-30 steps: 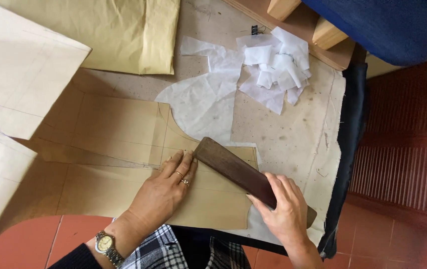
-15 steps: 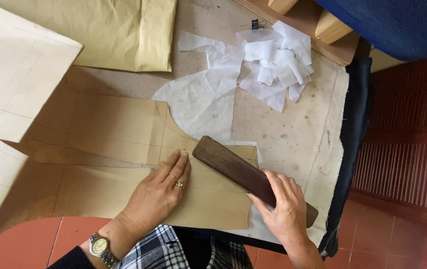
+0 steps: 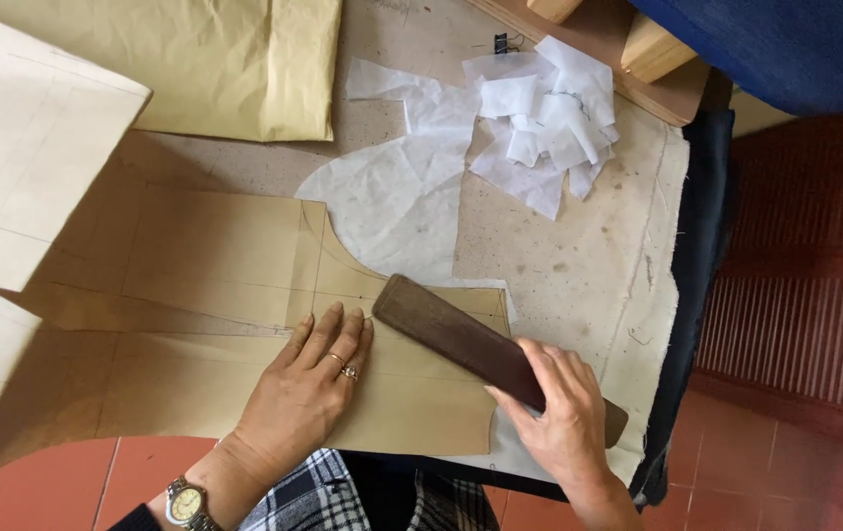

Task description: Tracing lines on a paper pattern using a pen and a wooden block as a guide.

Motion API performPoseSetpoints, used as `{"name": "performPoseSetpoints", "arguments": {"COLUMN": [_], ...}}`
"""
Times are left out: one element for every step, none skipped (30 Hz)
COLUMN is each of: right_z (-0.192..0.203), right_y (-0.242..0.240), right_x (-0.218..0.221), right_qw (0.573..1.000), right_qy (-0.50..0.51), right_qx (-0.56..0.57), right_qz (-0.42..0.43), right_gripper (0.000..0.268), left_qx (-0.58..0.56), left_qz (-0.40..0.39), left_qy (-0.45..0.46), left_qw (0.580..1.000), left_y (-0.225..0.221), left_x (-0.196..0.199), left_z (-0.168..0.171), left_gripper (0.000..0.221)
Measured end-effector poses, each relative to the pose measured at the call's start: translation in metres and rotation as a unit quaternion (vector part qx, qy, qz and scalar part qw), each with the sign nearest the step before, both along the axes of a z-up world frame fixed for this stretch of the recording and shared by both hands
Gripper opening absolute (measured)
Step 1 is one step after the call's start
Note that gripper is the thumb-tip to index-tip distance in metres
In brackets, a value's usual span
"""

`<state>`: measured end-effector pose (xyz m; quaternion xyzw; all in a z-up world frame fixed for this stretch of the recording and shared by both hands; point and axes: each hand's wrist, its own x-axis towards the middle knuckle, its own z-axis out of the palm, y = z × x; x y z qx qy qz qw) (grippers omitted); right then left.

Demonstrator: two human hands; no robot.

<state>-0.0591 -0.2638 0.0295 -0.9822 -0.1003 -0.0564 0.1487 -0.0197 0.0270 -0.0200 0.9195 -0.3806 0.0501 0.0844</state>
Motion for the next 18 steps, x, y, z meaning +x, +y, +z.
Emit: {"name": "performPoseSetpoints", "arguments": {"right_z": [-0.0007, -0.0015, -0.0021, -0.0010, -0.0003, 0.0004, -0.0002, -0.0008, -0.0012, -0.0007, -0.0005, 0.0001, 0.0001, 0.0007, 0.0014, 0.0001, -0.0015, -0.0024], "right_y": [0.0004, 0.0007, 0.0009, 0.0015, 0.0022, 0.0031, 0.0027, 0.0024, 0.0020, 0.0021, 0.0022, 0.0025, 0.0025, 0.0028, 0.0026, 0.0013, 0.0003, -0.0001], "right_x": [0.0001, 0.0003, 0.0005, 0.0008, 0.0012, 0.0015, 0.0015, 0.0015, 0.0011, 0.0007, 0.0011, 0.0016, 0.0021, 0.0026, 0.0045, 0.0019, 0.0013, 0.0008], "right_qw": [1.000, 1.000, 1.000, 1.000, 1.000, 1.000, 1.000, 1.000, 1.000, 1.000, 1.000, 1.000, 1.000, 1.000, 1.000, 1.000, 0.999, 0.999], "right_qy": [0.000, 0.002, 0.004, 0.004, 0.005, 0.005, 0.005, 0.012, 0.020, 0.020, 0.020, 0.020, 0.019, 0.022, 0.024, 0.022, 0.033, 0.044], "right_qx": [-0.001, 0.005, 0.010, 0.009, 0.007, 0.004, 0.004, 0.007, 0.009, 0.009, 0.008, 0.006, 0.006, 0.002, -0.003, -0.003, -0.012, -0.021], "right_qz": [-0.001, 0.006, 0.013, 0.012, 0.013, 0.014, 0.013, 0.010, 0.008, 0.007, 0.010, 0.012, 0.013, 0.014, 0.017, 0.019, 0.013, 0.007], "right_gripper": [0.056, 0.056, 0.057, 0.057, 0.057, 0.056, 0.056, 0.056, 0.056, 0.056, 0.056, 0.056, 0.056, 0.055, 0.053, 0.053, 0.055, 0.056], "left_qx": [-0.001, -0.004, -0.006, -0.008, -0.014, -0.021, -0.021, -0.027, -0.033, -0.033, -0.027, -0.020, -0.020, -0.031, -0.041, -0.041, -0.046, -0.051], "left_qz": [-0.001, -0.002, -0.003, -0.004, -0.003, -0.001, -0.002, -0.008, -0.013, -0.014, -0.011, -0.008, -0.007, -0.006, -0.004, -0.002, -0.003, -0.003], "left_qy": [0.000, -0.005, -0.011, -0.011, -0.017, -0.023, -0.023, -0.020, -0.017, -0.016, -0.019, -0.022, -0.024, -0.023, -0.022, -0.025, -0.024, -0.022], "left_qw": [1.000, 1.000, 1.000, 1.000, 1.000, 1.000, 1.000, 0.999, 0.999, 0.999, 0.999, 1.000, 0.999, 0.999, 0.999, 0.999, 0.999, 0.998], "left_y": [-0.0002, -0.0005, -0.0008, -0.0009, -0.0006, -0.0002, 0.0004, 0.0011, 0.0018, 0.0012, 0.0008, 0.0006, 0.0005, 0.0008, 0.0007, 0.0001, 0.0001, 0.0006], "left_x": [0.0001, 0.0003, 0.0007, 0.0012, 0.0017, 0.0023, 0.0029, 0.0035, 0.0036, 0.0036, 0.0040, 0.0044, 0.0045, 0.0048, 0.0054, 0.0037, 0.0033, 0.0030], "left_z": [0.0011, 0.0022, 0.0033, 0.0041, 0.0047, 0.0053, 0.0052, 0.0052, 0.0054, 0.0055, 0.0056, 0.0060, 0.0060, 0.0064, 0.0070, 0.0041, 0.0014, -0.0005], "left_gripper": [0.059, 0.055, 0.051, 0.051, 0.049, 0.047, 0.047, 0.047, 0.046, 0.046, 0.045, 0.045, 0.045, 0.043, 0.043, 0.043, 0.043, 0.043]}}
